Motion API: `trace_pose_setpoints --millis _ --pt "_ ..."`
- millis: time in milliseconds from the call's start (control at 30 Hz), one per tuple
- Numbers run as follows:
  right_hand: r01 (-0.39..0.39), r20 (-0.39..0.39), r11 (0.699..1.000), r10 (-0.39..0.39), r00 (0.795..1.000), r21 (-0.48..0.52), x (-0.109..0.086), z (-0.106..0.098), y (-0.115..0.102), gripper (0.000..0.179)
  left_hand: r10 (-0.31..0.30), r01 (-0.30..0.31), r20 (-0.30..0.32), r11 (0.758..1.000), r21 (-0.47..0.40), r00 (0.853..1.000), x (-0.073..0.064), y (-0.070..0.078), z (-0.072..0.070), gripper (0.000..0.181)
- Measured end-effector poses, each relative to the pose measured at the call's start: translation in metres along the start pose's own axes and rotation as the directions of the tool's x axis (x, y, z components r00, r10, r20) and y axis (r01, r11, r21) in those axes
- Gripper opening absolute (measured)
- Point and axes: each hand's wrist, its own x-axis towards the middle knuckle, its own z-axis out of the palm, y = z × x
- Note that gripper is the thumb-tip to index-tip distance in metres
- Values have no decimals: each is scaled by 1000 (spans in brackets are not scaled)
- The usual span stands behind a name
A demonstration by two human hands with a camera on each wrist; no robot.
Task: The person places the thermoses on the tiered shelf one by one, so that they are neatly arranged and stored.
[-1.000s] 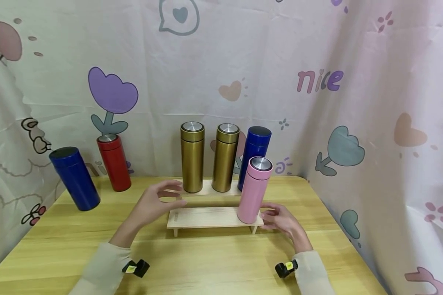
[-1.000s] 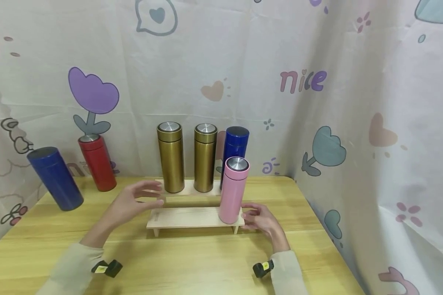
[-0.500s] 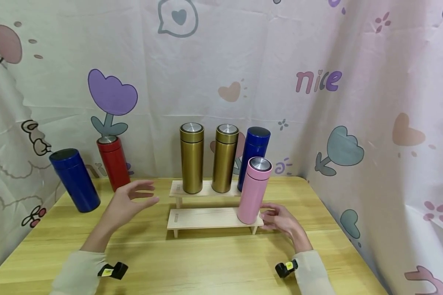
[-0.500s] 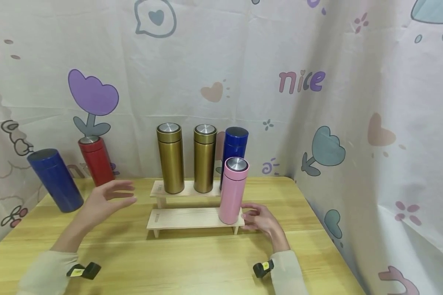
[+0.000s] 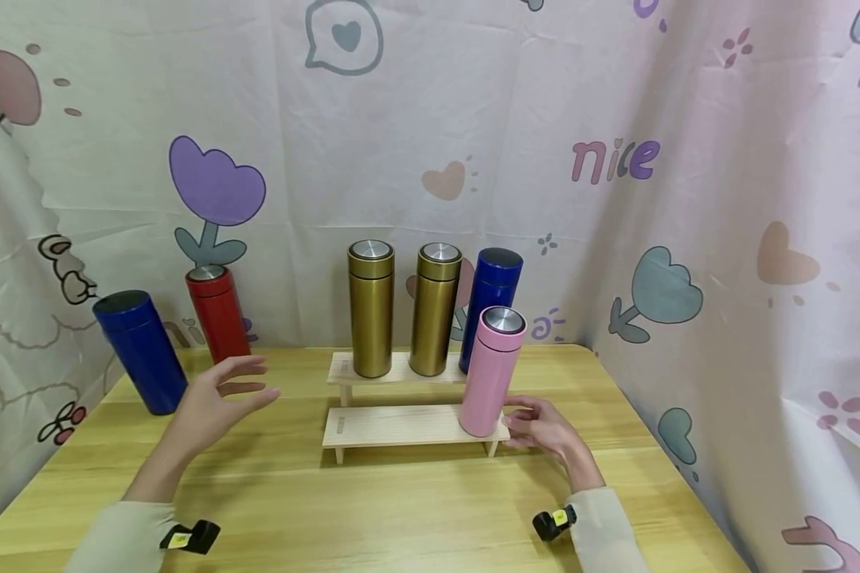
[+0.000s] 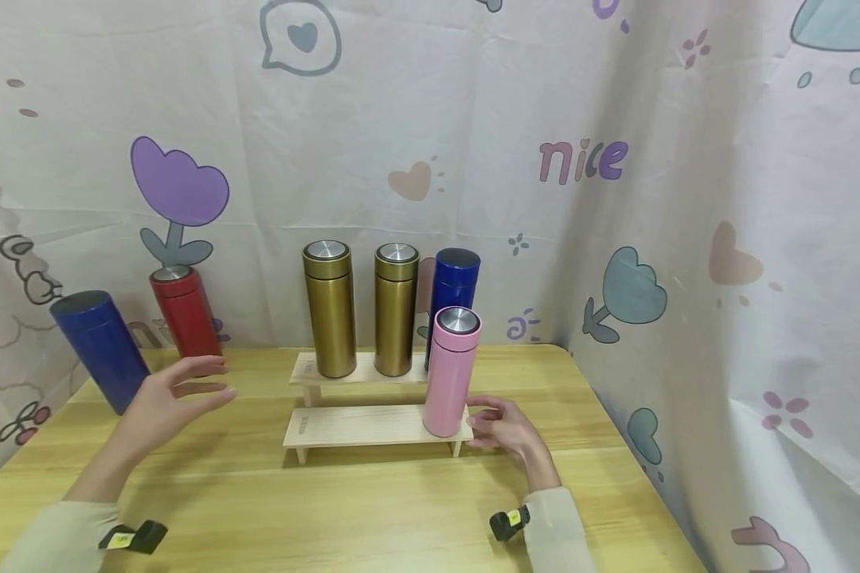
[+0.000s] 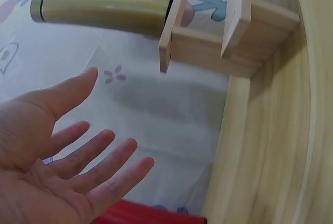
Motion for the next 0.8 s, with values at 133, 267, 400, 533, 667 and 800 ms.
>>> trace_pose_setpoints --millis 133,267,400,533,667,800 --pt "-1 -3 1000 1 1000 3 -1 0 0 52 -2 2 -13 1000 20 1000 -1 -10 -11 62" --pt "1 -2 1000 -1 1000 2 -1 0 0 52 -3 4 -33 1000 23 999 -3 -21 -23 61" --pt "4 -1 1000 -4 1000 1 -1 1 0 52 3 -2 -55 1000 17 998 -6 -33 -33 61" --pt "5 0 1000 -5 1000 1 0 1 1 52 -7 8 -76 1000 19 997 -8 -45 -42 61" --pt "0 3 1000 0 1000 -3 -1 1 1 52 -20 21 -101 1000 14 995 -9 -54 -51 57" --pt "-5 -2 1000 5 1000 -4 0 1 0 52 -38 39 -123 999 6 992 -11 -60 -60 58"
